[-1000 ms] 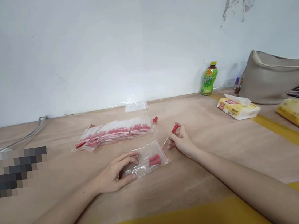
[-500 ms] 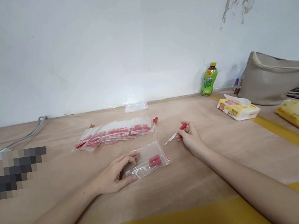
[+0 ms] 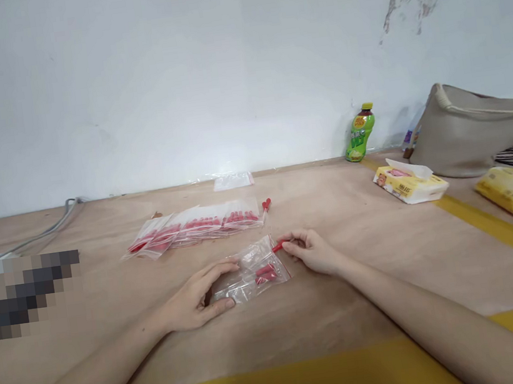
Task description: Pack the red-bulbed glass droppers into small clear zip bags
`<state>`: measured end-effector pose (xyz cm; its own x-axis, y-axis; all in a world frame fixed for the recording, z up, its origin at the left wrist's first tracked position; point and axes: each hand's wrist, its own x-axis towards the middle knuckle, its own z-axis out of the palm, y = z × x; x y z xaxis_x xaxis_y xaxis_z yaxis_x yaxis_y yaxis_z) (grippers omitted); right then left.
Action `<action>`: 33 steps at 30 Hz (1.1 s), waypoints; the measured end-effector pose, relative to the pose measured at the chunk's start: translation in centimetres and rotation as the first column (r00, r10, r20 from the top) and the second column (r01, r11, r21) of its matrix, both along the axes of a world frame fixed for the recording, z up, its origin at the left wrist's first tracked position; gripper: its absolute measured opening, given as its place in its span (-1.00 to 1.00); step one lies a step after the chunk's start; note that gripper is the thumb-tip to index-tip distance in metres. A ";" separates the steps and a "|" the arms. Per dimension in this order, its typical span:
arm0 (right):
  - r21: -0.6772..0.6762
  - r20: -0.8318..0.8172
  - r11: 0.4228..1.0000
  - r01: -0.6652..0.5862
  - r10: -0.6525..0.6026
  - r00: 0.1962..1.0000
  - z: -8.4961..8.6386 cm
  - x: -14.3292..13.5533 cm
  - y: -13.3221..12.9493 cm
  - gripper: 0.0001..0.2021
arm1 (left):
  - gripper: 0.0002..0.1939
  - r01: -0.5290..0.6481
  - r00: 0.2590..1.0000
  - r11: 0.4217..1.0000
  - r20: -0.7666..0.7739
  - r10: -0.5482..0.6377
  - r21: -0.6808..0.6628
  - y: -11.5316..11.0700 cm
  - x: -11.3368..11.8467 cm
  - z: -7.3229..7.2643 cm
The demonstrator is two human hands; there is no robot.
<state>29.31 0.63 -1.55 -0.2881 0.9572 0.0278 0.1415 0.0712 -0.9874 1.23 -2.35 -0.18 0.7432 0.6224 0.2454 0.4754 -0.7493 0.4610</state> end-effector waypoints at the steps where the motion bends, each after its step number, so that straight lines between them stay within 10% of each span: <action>1: 0.058 0.073 0.998 -0.036 0.031 0.997 0.0 0.3 0.1 -0.72 | -0.49 0.001 1.000 1.000 -0.001 -0.001 0.001 0.0 0.0 0.0; 8: 0.336 0.309 0.934 -0.123 0.014 0.951 -0.3 -0.1 0.1 -0.82 | -0.49 0.008 1.000 1.000 0.001 -0.008 -0.001 0.1 0.0 0.1; 16: 0.101 0.039 0.971 -0.217 0.214 0.976 -0.3 -1.7 -0.6 -0.73 | -0.48 0.023 1.000 1.000 0.019 -0.023 0.002 0.1 0.0 0.0; 21: 0.132 0.143 0.987 0.091 -0.110 0.984 -0.7 -0.6 2.8 -0.78 | -0.56 0.018 0.999 1.000 0.034 -0.018 -0.004 0.1 0.0 0.0; 26: 0.207 0.330 0.870 0.448 -0.493 0.805 -0.2 -1.2 8.6 -0.72 | -0.68 0.022 0.997 0.999 0.075 -0.019 -0.042 0.0 0.1 0.2; 33: 0.164 0.417 0.829 0.534 -0.549 0.724 0.3 -3.9 14.0 -0.71 | -0.79 0.023 0.995 0.996 0.097 -0.015 -0.088 -0.1 0.3 0.3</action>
<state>25.45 14.61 -1.25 0.2903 0.9549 0.0621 0.5712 -0.1209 -0.8118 1.49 -2.43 0.11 0.7307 0.6310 0.2607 0.4116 -0.7118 0.5691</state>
